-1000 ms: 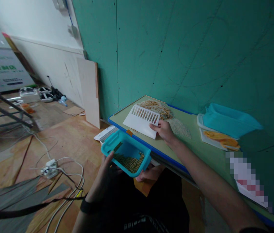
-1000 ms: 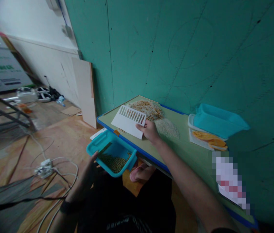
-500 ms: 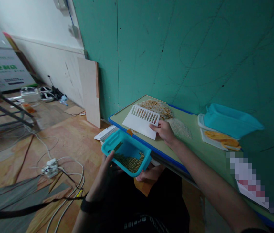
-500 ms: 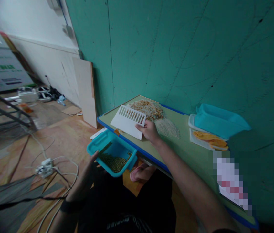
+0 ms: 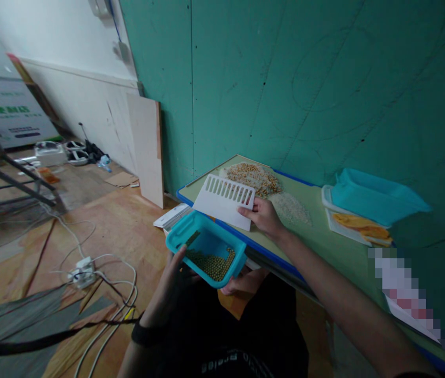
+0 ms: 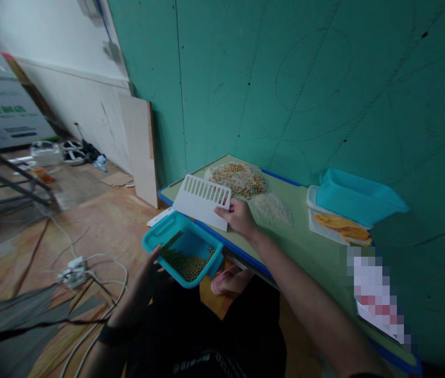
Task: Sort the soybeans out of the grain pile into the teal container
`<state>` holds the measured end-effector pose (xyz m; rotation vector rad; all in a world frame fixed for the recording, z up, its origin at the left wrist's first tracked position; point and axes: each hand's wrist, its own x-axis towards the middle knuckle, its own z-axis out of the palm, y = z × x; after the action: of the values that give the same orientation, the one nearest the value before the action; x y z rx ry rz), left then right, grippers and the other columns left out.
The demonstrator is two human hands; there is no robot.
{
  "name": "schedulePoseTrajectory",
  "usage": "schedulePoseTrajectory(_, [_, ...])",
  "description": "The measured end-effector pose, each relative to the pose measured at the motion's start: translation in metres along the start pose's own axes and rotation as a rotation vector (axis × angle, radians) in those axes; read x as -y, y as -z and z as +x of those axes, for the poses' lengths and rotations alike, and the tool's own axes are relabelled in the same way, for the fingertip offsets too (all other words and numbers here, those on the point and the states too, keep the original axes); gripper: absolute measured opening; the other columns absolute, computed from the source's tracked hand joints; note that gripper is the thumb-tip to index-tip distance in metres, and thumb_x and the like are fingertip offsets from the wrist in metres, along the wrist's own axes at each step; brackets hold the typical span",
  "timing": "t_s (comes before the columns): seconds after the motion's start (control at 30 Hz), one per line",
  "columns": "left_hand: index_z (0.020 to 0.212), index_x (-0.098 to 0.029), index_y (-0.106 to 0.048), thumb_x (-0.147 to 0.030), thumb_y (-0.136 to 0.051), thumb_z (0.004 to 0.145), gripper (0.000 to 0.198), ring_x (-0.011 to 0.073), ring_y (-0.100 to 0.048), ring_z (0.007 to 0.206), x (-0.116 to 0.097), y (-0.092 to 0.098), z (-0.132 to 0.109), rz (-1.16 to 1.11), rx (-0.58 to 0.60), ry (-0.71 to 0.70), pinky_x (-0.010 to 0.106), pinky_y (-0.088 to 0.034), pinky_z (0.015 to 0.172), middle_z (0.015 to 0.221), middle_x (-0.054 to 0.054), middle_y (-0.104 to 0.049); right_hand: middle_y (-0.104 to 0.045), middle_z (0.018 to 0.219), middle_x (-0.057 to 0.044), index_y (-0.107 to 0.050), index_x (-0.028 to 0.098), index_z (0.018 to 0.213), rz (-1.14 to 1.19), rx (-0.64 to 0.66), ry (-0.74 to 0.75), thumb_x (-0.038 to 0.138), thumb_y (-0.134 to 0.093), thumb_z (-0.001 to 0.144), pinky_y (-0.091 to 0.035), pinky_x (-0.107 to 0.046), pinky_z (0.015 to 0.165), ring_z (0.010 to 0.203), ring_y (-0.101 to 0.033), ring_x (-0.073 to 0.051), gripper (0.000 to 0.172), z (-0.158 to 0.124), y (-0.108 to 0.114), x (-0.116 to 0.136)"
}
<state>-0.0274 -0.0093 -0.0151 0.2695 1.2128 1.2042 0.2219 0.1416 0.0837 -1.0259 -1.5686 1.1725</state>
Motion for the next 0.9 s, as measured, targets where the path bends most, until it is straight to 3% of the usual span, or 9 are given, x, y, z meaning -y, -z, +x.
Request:
schedulePoseTrajectory(0.13, [0.17, -0.031, -0.037, -0.053, -0.071, 0.097, 0.083, 0.0285, -0.083, 0.084, -0.001, 0.001, -0.002, -0.011, 0.009, -0.018, 0.042, -0.068, 0.08, 0.078, 0.005, -0.076, -0.084, 0.09, -0.012, -0.078, 0.017, 0.088, -0.014, -0.034, 0.006, 0.058, -0.096, 0.056, -0.063, -0.042, 0.073, 0.081, -0.079, -0.03, 0.055, 0.003, 0.004, -0.003])
schedulePoseTrajectory(0.23, [0.171, -0.028, -0.036, -0.05, -0.069, 0.099, 0.082, 0.0296, -0.083, 0.086, -0.001, 0.001, -0.002, 0.029, 0.0, -0.047, 0.042, -0.068, 0.08, 0.073, 0.004, -0.074, -0.084, 0.088, -0.011, -0.078, 0.017, 0.087, -0.024, -0.056, 0.004, 0.058, -0.096, 0.055, -0.063, -0.042, 0.074, 0.082, -0.079, -0.03, 0.054, 0.005, 0.009, -0.002])
schedulePoseTrajectory(0.4, [0.171, -0.036, -0.033, -0.05, -0.068, 0.1, 0.08, 0.0278, -0.083, 0.087, 0.0, 0.0, 0.0, 0.005, -0.002, -0.052, 0.042, -0.068, 0.083, 0.093, 0.009, -0.081, -0.084, 0.09, -0.011, -0.077, 0.019, 0.089, -0.008, -0.112, -0.015, 0.059, -0.095, 0.058, -0.064, -0.042, 0.075, 0.082, -0.079, -0.03, 0.053, 0.009, 0.015, -0.003])
schedulePoseTrajectory(0.5, [0.172, -0.035, -0.029, -0.048, -0.067, 0.102, 0.081, 0.0291, -0.084, 0.09, 0.001, 0.002, 0.002, 0.001, -0.003, -0.059, 0.043, -0.068, 0.083, 0.094, 0.01, -0.082, -0.084, 0.091, -0.011, -0.076, 0.019, 0.09, -0.021, -0.146, -0.009, 0.061, -0.094, 0.058, -0.064, -0.042, 0.075, 0.083, -0.079, -0.03, 0.056, 0.012, 0.015, -0.006])
schedulePoseTrajectory(0.63, [0.172, -0.028, -0.032, -0.05, -0.069, 0.1, 0.085, 0.0316, -0.083, 0.092, 0.003, 0.006, 0.007, -0.007, -0.019, -0.03, 0.042, -0.069, 0.081, 0.091, 0.012, -0.081, -0.084, 0.093, -0.012, -0.076, 0.018, 0.09, -0.013, -0.134, -0.012, 0.062, -0.095, 0.054, -0.064, -0.043, 0.077, 0.087, -0.08, -0.031, 0.06, 0.016, 0.009, -0.007])
schedulePoseTrajectory(0.9, [0.17, -0.034, -0.036, -0.049, -0.069, 0.1, 0.079, 0.028, -0.084, 0.087, -0.001, 0.001, -0.001, -0.006, 0.015, -0.05, 0.04, -0.069, 0.079, 0.096, 0.011, -0.081, -0.084, 0.09, -0.011, -0.076, 0.02, 0.085, -0.013, -0.092, 0.002, 0.064, -0.095, 0.055, -0.064, -0.043, 0.076, 0.082, -0.079, -0.029, 0.056, 0.019, 0.0, -0.006])
